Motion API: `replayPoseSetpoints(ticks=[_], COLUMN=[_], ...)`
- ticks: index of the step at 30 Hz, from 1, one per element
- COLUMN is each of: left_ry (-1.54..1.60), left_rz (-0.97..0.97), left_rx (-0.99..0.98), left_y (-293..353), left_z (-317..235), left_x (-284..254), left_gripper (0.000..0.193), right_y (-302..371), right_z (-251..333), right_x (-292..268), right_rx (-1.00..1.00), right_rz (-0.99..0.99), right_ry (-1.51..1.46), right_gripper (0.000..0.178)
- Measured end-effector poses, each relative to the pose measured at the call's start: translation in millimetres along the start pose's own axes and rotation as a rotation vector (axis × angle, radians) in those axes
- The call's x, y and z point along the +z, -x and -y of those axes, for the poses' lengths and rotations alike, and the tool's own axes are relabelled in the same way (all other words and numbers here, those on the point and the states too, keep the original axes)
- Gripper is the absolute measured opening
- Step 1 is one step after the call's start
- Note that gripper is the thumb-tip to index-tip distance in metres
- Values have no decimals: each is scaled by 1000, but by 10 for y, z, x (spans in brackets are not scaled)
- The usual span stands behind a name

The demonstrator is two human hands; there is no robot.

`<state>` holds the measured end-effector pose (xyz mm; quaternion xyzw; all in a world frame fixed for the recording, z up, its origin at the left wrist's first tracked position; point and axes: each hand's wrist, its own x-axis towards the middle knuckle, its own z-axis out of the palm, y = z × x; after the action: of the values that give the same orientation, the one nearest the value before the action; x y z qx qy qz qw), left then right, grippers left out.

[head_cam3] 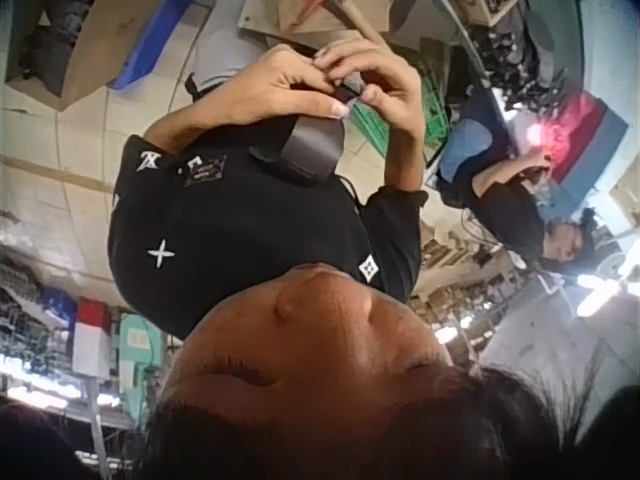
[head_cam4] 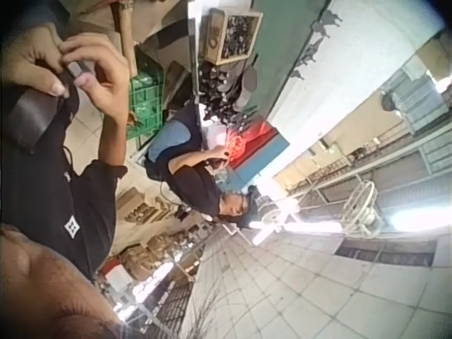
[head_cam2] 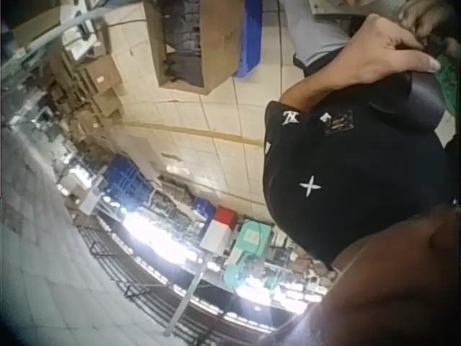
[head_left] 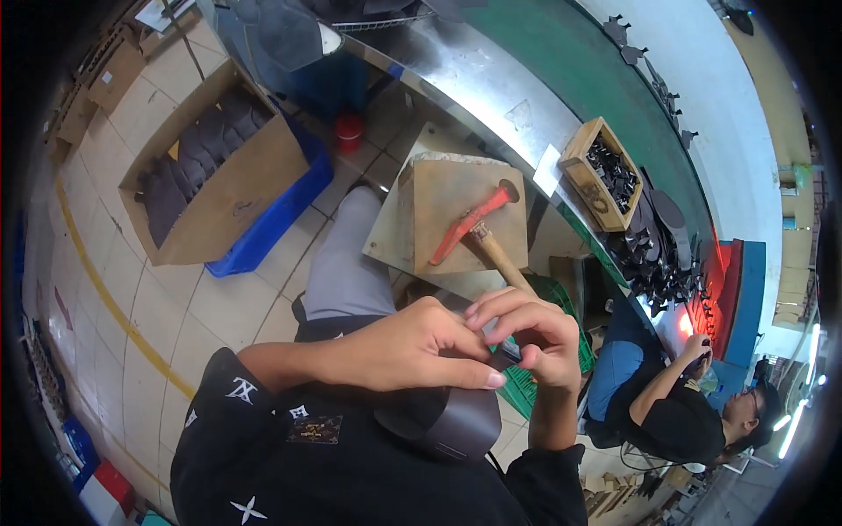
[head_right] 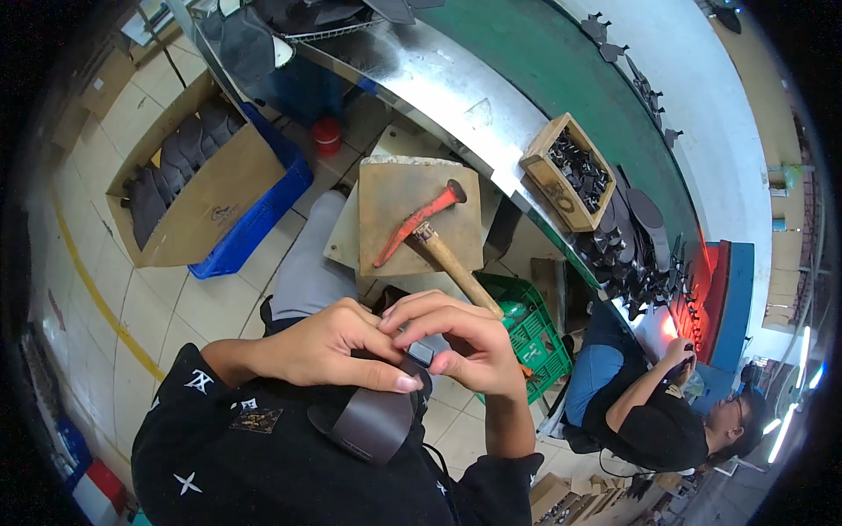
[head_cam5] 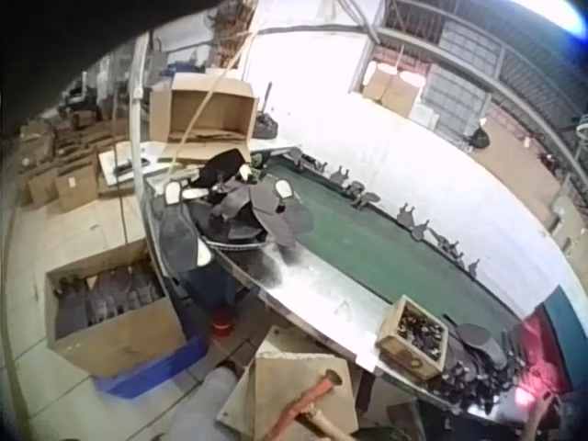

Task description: Assembling shoe components by hammering nails and trimming excess material.

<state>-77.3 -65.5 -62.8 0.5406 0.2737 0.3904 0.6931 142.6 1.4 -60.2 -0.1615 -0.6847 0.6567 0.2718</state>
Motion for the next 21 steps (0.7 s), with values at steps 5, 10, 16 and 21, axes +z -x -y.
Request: replayPoseSetpoints(ticks=[5,10,16,21], left_ry=[112,232,269,183], left_rz=[180,307,513,547], left_rx=[-73,-59,-97,-78], left_y=[2,-60,-120,-170], left_z=[76,127,163,177], left_x=[17,90,96,93], left_gripper=[35,36,31,33], right_y=[-35,1,-74,-76], right_z=[10,245,255,241], right_x=[4,-128,-138,-201], right_rx=[-170,-224,-271,-247], right_rz=[114,361,510,520], right_ry=[86,239,161,208], right_gripper=[39,34,31,36])
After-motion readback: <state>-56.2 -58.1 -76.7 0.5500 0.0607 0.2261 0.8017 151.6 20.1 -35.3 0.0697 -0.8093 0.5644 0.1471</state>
